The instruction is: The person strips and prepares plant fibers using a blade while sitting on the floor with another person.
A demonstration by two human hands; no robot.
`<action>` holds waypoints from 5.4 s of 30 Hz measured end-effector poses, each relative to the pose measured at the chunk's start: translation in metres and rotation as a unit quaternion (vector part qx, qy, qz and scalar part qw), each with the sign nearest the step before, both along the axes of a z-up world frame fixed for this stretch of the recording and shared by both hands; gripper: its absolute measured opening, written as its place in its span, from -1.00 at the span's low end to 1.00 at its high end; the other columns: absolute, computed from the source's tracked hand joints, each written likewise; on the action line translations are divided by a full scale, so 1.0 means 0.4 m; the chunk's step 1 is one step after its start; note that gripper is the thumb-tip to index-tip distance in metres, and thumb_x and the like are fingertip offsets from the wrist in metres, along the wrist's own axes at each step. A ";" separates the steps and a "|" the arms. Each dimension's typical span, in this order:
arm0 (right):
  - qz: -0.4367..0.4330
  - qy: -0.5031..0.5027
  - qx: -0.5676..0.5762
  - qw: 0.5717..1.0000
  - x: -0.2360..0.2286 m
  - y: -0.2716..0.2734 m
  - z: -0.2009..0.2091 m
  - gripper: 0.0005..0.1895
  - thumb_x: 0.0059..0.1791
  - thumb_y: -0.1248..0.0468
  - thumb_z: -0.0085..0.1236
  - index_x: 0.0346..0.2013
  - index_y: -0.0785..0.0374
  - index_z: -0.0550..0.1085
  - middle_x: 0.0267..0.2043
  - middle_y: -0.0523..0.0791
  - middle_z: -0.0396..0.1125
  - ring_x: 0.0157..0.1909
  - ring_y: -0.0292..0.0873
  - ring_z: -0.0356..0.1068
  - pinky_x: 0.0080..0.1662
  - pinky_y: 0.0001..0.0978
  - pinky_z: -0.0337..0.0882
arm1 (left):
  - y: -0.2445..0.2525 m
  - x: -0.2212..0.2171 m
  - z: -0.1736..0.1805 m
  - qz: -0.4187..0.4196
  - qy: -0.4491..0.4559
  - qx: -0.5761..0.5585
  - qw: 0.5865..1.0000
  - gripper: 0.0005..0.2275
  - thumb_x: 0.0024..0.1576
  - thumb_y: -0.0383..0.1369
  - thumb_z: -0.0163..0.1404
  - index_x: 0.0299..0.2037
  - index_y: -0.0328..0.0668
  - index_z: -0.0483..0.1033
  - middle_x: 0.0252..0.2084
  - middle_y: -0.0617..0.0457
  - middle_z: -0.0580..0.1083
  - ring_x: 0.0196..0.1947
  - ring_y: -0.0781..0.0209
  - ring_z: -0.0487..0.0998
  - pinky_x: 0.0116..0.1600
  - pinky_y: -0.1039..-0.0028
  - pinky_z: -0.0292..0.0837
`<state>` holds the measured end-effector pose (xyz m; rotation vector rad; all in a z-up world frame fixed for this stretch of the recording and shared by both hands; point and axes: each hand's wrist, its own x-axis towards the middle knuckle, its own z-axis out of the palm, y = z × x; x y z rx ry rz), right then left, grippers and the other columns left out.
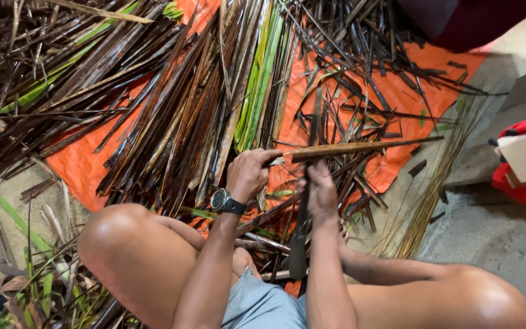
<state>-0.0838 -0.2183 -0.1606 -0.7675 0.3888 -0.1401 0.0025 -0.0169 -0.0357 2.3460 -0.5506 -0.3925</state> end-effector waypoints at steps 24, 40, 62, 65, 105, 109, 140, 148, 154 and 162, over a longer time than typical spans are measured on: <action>0.053 -0.131 0.127 0.982 -0.027 0.001 0.030 -0.40 0.09 0.35 -0.01 0.40 -0.19 0.23 -0.31 0.08 0.41 -0.63 -0.03 0.36 -0.60 -0.27 0.41 | 0.050 -0.029 0.209 -0.053 0.038 -0.131 0.989 -0.54 0.14 -0.66 -0.14 0.17 0.03 0.58 -0.13 -0.15 0.63 -0.22 -0.09 0.67 0.02 0.04 0.50; -0.028 0.037 -0.025 0.999 -0.022 -0.037 0.013 -0.61 0.11 0.14 -0.04 0.26 -0.16 0.32 -0.34 -0.16 0.23 -0.55 -0.27 0.16 -0.53 -0.45 0.18 | 0.059 0.012 0.147 -0.081 0.053 -0.028 0.995 -0.66 0.08 -0.45 -0.04 0.05 -0.16 0.64 -0.15 -0.31 0.61 -0.06 -0.47 0.55 0.16 -0.14 0.38; -0.075 -0.036 -0.003 0.997 -0.034 -0.157 0.043 -0.61 0.09 0.29 -0.05 0.23 -0.05 0.38 -0.20 -0.04 0.45 -0.45 -0.11 0.37 -0.37 -0.32 0.43 | 0.032 0.016 -0.002 0.020 0.094 0.047 0.994 -0.79 0.14 -0.10 0.00 -0.11 0.31 0.65 -0.20 0.12 0.65 -0.05 -0.16 0.62 0.18 0.00 0.42; -0.049 -0.031 -0.004 0.998 -0.035 -0.104 0.097 -0.66 0.06 0.30 0.00 0.13 -0.02 0.43 -0.25 -0.07 0.47 -0.48 -0.16 0.40 -0.44 -0.38 0.43 | 0.013 0.012 0.005 0.007 0.127 -0.016 0.992 -0.81 0.12 -0.13 0.01 -0.19 0.18 0.68 -0.40 0.07 0.64 -0.17 -0.20 0.65 0.11 0.07 0.44; 0.141 -0.079 0.121 0.979 -0.031 0.074 0.101 -0.26 -0.03 0.45 0.15 0.43 0.14 0.15 -0.43 0.30 0.36 -0.61 0.17 0.41 -0.61 -0.10 0.42 | 0.047 0.005 0.134 -0.029 0.118 -0.037 0.992 -0.84 0.23 -0.14 0.04 -0.14 0.21 0.69 -0.57 0.21 0.56 -0.37 0.12 0.67 -0.07 0.26 0.49; 0.124 -0.117 0.140 0.975 -0.034 0.057 0.056 -0.40 0.06 0.44 0.03 0.38 -0.04 0.24 -0.43 0.26 0.38 -0.64 0.17 0.40 -0.61 -0.10 0.40 | 0.055 0.002 0.166 -0.066 0.133 -0.098 0.984 -0.84 0.26 -0.26 0.04 -0.12 0.00 0.69 -0.59 0.07 0.54 -0.43 0.20 0.61 -0.10 0.36 0.48; -0.002 -0.114 -0.019 0.993 -0.016 0.009 -0.030 -0.40 0.04 0.41 0.11 0.38 0.03 0.29 0.17 0.06 0.41 -0.45 0.04 0.52 -0.40 -0.16 0.58 | -0.038 -0.014 0.008 -0.070 0.059 -0.070 0.993 -0.81 0.26 -0.29 0.02 0.01 0.05 0.65 -0.15 -0.16 0.61 -0.02 -0.24 0.59 0.08 0.03 0.48; -0.043 -0.026 -0.072 0.996 -0.044 0.071 0.129 -0.30 -0.07 0.39 0.20 0.39 0.11 0.33 0.35 -0.20 0.30 0.25 -0.25 0.29 0.29 -0.33 0.25 | -0.024 -0.011 -0.062 0.000 0.015 -0.099 0.995 -0.88 0.17 -0.25 0.13 -0.13 0.20 0.68 -0.32 0.07 0.56 -0.19 -0.05 0.61 -0.01 0.16 0.52; -0.091 -0.053 -0.073 0.992 -0.034 0.004 -0.069 -0.25 -0.12 0.48 0.07 0.40 0.11 0.32 0.37 -0.15 0.30 0.31 -0.12 0.29 0.34 -0.22 0.17 | -0.019 -0.016 0.000 -0.046 0.073 -0.104 0.991 -0.84 0.22 -0.27 0.06 -0.10 0.00 0.67 -0.34 -0.04 0.53 -0.19 -0.15 0.60 0.01 0.09 0.47; -0.190 -0.083 -0.066 0.976 -0.060 -0.128 -0.043 -0.33 -0.03 0.45 -0.06 0.40 0.04 0.30 0.35 -0.11 0.31 0.33 -0.02 0.32 0.36 -0.11 0.24 | 0.061 0.017 0.033 -0.043 0.116 -0.089 0.988 -0.84 0.21 -0.32 0.08 -0.08 -0.05 0.68 -0.26 -0.10 0.59 -0.13 -0.15 0.61 0.07 0.12 0.44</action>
